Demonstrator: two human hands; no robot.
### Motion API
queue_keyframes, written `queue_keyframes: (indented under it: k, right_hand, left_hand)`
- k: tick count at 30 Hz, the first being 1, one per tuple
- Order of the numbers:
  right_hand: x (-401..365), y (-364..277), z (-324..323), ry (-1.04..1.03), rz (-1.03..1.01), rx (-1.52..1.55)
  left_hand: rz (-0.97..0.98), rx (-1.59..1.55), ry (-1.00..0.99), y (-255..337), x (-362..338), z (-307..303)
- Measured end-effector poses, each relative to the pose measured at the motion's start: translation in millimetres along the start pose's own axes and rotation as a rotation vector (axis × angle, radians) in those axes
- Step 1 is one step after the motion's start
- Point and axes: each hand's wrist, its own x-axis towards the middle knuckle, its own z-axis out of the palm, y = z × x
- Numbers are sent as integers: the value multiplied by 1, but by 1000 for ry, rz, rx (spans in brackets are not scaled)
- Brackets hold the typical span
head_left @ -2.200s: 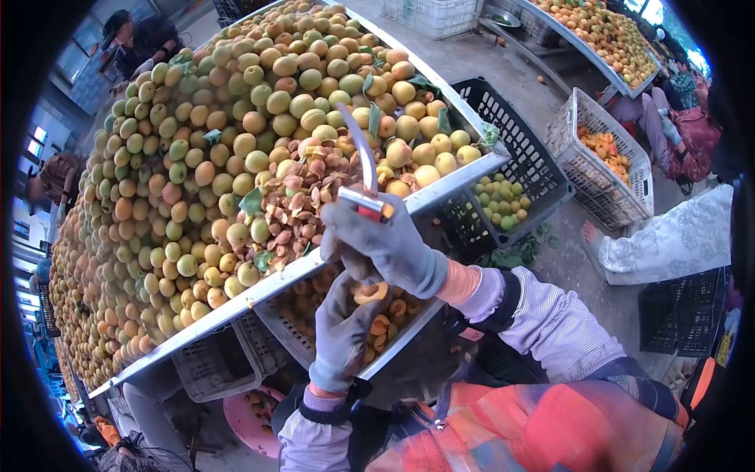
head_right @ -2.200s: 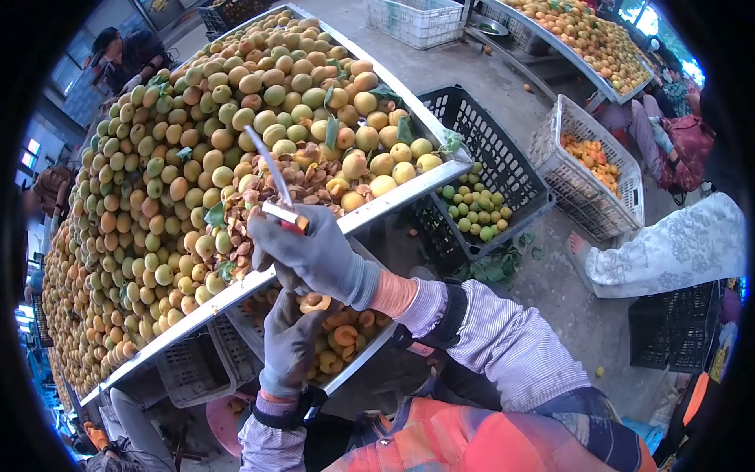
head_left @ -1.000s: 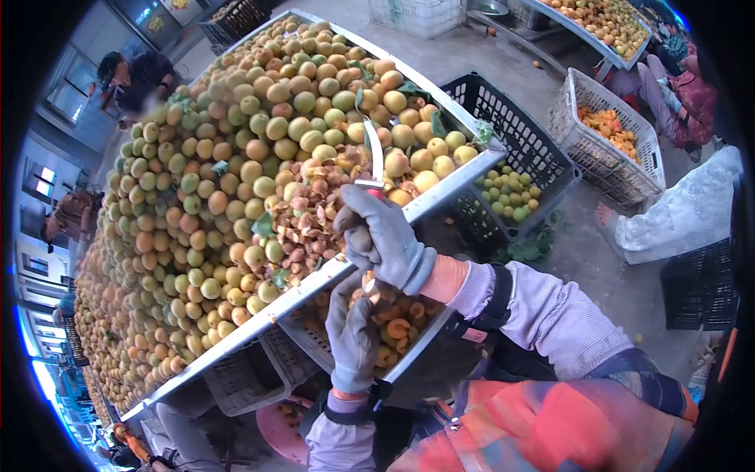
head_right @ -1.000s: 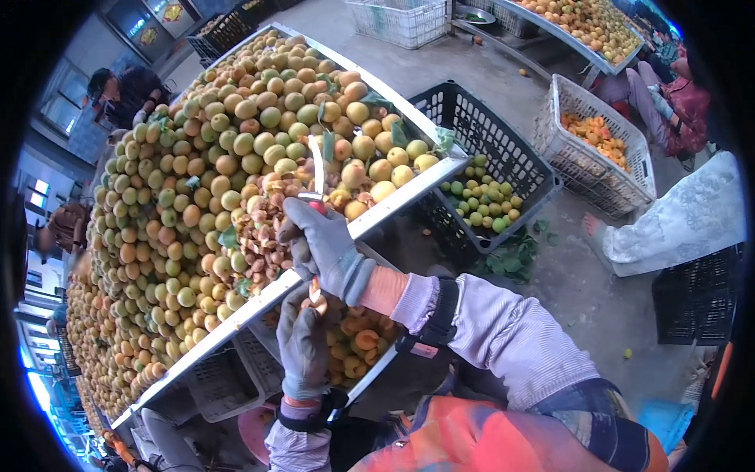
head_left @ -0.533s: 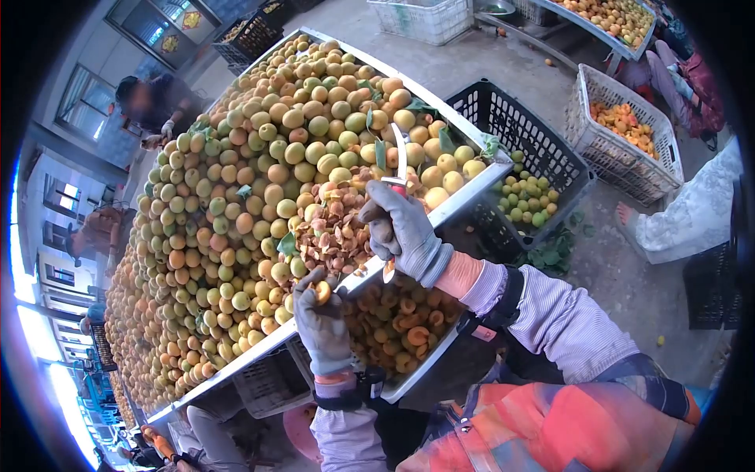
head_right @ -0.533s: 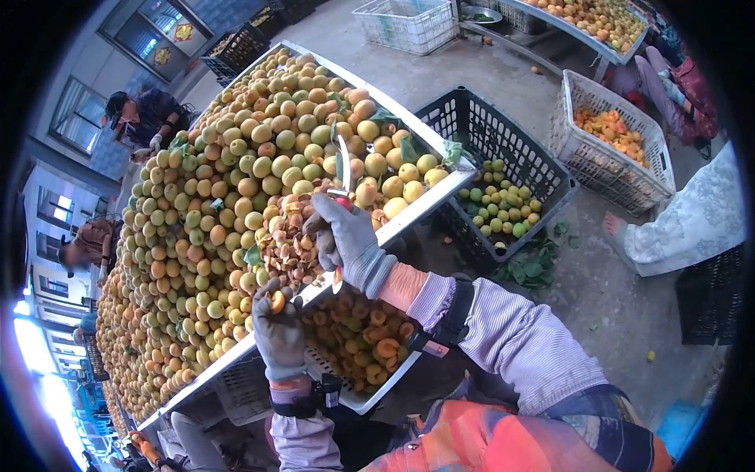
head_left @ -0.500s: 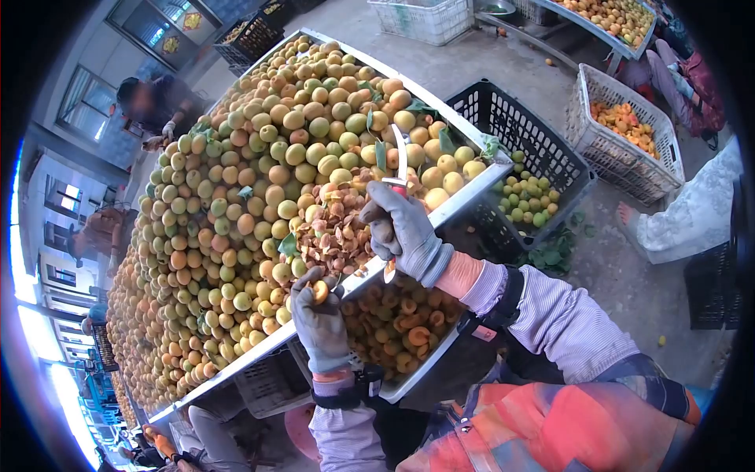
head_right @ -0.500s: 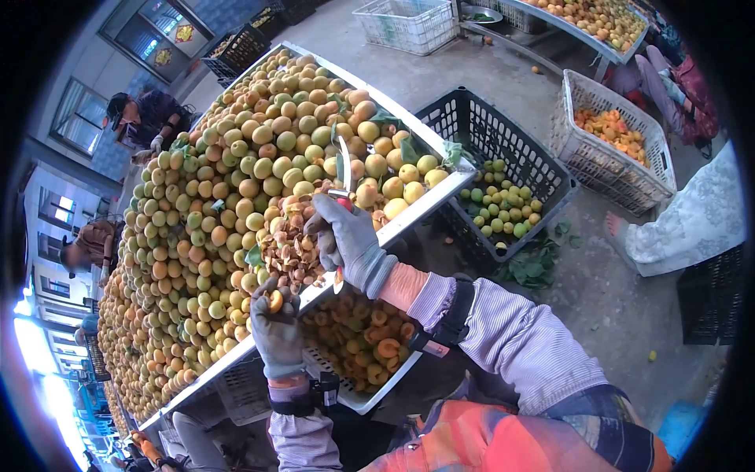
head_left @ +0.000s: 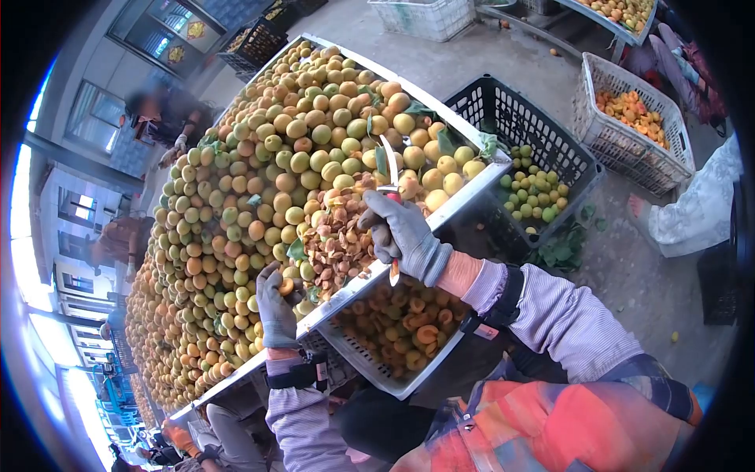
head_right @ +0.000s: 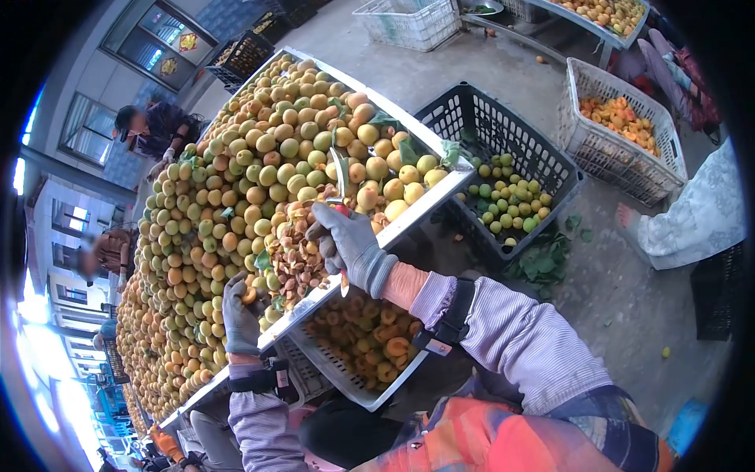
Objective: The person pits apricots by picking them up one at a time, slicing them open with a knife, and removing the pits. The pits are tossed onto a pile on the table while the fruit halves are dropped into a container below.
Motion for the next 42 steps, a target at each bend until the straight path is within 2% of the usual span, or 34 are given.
queue_keyframes:
  k: [3, 7, 9, 10, 12, 14, 17, 18, 20, 22, 24, 26, 30, 32, 34, 37, 38, 40, 41, 42]
  right_hand:
    - [-2, 1, 3, 10, 25, -47]
    - [-2, 4, 4, 17, 32, -57]
    - [-3, 4, 7, 37, 46, -74]
    - [-3, 5, 7, 36, 49, -74]
    - [1, 6, 4, 17, 94, -44]
    - [2, 8, 0, -1, 104, -48]
    - [2, 9, 2, -16, 120, -74]
    - [1, 9, 4, -7, 121, -96]
    - [-1, 8, 8, 9, 128, -142]
    - [-6, 8, 12, 21, 110, -179]
    - [-2, 17, 8, 5, 107, -212]
    - [-1, 23, 5, -50, 114, -260]
    - [-5, 19, 9, -75, 124, -318]
    - [-7, 18, 11, -78, 155, -313]
    - [-2, 21, 7, -101, 161, -375]
    - [-2, 24, 4, -137, 172, -469]
    - [-4, 24, 5, -165, 166, -531]
    - [-10, 27, 8, -183, 173, -585]
    - [-12, 29, 8, -202, 177, -637]
    - [-11, 32, 9, -202, 177, -636]
  left_hand:
    - [-1, 121, -109, -7, 12, -22]
    - [-57, 120, -67, -5, 7, -20]
    - [60, 115, -82, -2, -1, -18]
    - [58, 115, -79, 0, -3, -20]
    - [103, 99, 91, 1, -7, -24]
    - [107, 181, 102, -2, -6, -43]
    - [112, 160, 4, 5, -27, -46]
    - [87, 241, -111, 9, -38, -50]
    - [96, 389, -168, 5, -55, -48]
    - [20, 363, -169, -1, -61, -51]
    - [137, 559, -86, -13, -53, -59]
    - [141, 548, -51, -26, -40, -67]
    - [222, 757, -40, -55, -5, -87]
    - [300, 1072, -18, -54, -3, -84]
    - [334, 1082, 26, -62, 0, -85]
    - [243, 724, 190, -66, 5, -89]
    - [242, 722, 194, -68, 12, -97]
    - [354, 676, 389, -68, 29, -119]
    - [291, 829, 410, -63, 35, -133]
    - [291, 829, 410, -64, 42, -143]
